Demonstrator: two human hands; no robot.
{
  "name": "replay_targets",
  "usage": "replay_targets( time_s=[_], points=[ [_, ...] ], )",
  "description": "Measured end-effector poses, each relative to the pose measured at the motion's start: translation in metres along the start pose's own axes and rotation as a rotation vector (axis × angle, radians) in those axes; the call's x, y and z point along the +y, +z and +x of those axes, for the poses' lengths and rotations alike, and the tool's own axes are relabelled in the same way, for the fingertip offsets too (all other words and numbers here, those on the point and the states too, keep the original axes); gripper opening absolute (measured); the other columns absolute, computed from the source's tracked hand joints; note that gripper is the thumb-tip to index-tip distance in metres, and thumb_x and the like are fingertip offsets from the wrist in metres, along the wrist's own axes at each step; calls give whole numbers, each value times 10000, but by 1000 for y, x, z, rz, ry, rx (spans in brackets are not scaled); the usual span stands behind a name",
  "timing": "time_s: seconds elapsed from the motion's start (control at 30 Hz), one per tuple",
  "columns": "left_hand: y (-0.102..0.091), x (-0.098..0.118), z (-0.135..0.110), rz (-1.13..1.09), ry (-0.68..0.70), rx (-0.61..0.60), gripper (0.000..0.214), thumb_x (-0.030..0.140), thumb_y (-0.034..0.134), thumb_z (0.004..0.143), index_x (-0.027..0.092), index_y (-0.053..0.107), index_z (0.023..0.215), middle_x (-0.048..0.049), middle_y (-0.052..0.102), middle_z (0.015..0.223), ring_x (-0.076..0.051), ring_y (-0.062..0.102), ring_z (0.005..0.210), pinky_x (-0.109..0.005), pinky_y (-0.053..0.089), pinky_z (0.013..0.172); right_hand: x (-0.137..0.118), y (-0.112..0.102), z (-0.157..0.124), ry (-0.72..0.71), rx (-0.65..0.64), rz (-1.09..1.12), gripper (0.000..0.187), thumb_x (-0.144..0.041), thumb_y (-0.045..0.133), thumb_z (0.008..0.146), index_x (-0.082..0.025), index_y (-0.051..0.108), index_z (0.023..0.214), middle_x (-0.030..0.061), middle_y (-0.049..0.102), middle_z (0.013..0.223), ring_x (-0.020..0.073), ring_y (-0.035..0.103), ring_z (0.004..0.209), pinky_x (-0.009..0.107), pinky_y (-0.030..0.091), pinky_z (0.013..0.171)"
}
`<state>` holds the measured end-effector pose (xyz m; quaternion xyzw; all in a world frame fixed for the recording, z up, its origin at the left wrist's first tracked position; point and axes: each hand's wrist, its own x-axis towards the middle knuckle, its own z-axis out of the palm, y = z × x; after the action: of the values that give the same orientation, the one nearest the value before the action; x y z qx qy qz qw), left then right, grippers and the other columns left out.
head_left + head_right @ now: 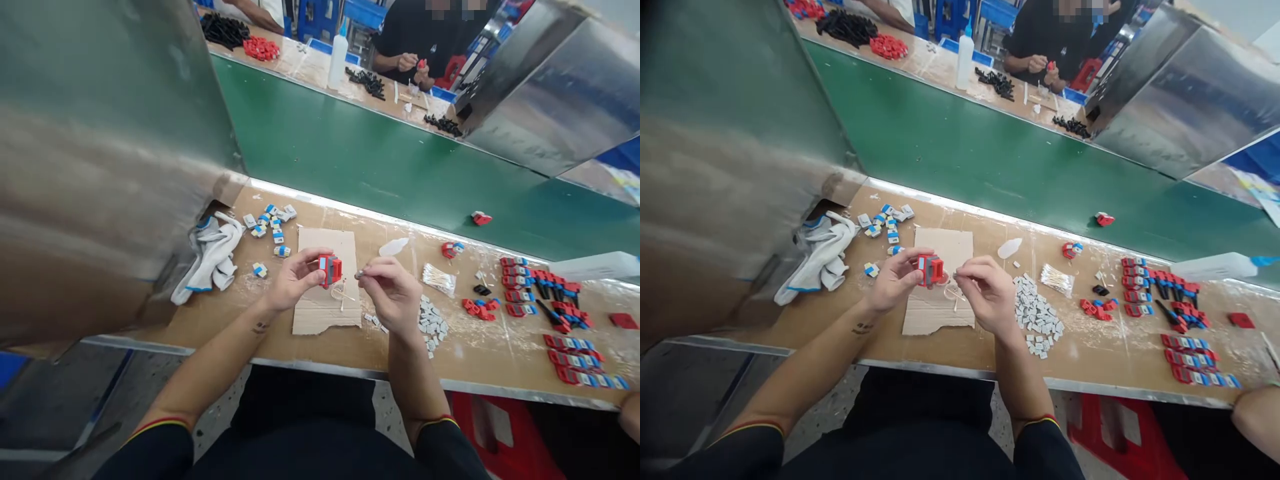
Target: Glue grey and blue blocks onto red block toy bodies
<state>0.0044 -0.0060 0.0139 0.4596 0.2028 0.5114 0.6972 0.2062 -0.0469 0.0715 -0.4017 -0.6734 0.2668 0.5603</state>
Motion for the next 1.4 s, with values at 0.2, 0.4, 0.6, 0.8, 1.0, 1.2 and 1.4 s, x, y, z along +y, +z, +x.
replay_targets(
  time_s=[0.2, 0.4, 0.6, 0.8, 1.0, 1.2, 1.4],
  points=[
    [12, -2, -7, 25, -37, -27, 397, 424, 874, 868, 198, 784, 1182, -94, 814, 1041, -195, 785, 893, -242, 658, 715, 15, -5, -11, 55, -15, 41, 179, -164, 785, 889, -263, 771, 1038, 27, 735, 939, 145, 712, 784, 266, 607, 634],
    [14, -1, -8, 20, -99, -45, 406, 422, 867, 877, 201, 780, 1206, -96, 817, 1074, -195, 789, 891, -252, 670, 727, 19, -10, -19, 106, -18, 86, 119, -236, 806, 910, -261, 761, 1018, 19, 734, 903, 138, 707, 747, 252, 595, 606],
    [16, 1, -9, 59, -93, -11, 397, 396, 867, 875, 188, 784, 1204, -91, 818, 1032, -187, 788, 877, -250, 675, 724, 16, -11, -21, 127, -19, 57, 39, -264, 762, 950, -250, 749, 985, 20, 705, 866, 144, 701, 718, 265, 577, 553],
    [19, -4, -11, 100, -83, 21, 398, 386, 871, 864, 191, 786, 1200, -82, 820, 1032, -178, 783, 868, -268, 689, 772, 10, -15, -21, 6, -21, -98, 221, -152, 718, 950, -306, 770, 1099, 26, 728, 948, 154, 724, 780, 292, 617, 618],
    [19, -7, -11, 71, -94, 5, 373, 359, 862, 875, 192, 781, 1198, -80, 822, 1041, -175, 782, 886, -257, 683, 768, 5, -20, -17, -70, -53, -195, 264, -94, 719, 933, -324, 809, 1026, 27, 790, 980, 177, 771, 868, 324, 677, 734],
    [18, -10, -10, 84, -91, 23, 385, 370, 860, 874, 190, 781, 1205, -84, 818, 1034, -183, 783, 884, -263, 681, 761, 6, -25, -18, -97, -50, -232, 307, -117, 770, 918, -361, 823, 1095, 28, 800, 992, 194, 780, 874, 348, 694, 729],
    [19, -8, -11, 47, -131, 1, 397, 368, 864, 872, 187, 783, 1215, -81, 817, 1006, -164, 775, 848, -241, 678, 737, 3, -25, -18, -158, -98, -243, 354, -120, 765, 931, -372, 795, 1178, 23, 765, 998, 169, 759, 852, 299, 657, 651]
  ],
)
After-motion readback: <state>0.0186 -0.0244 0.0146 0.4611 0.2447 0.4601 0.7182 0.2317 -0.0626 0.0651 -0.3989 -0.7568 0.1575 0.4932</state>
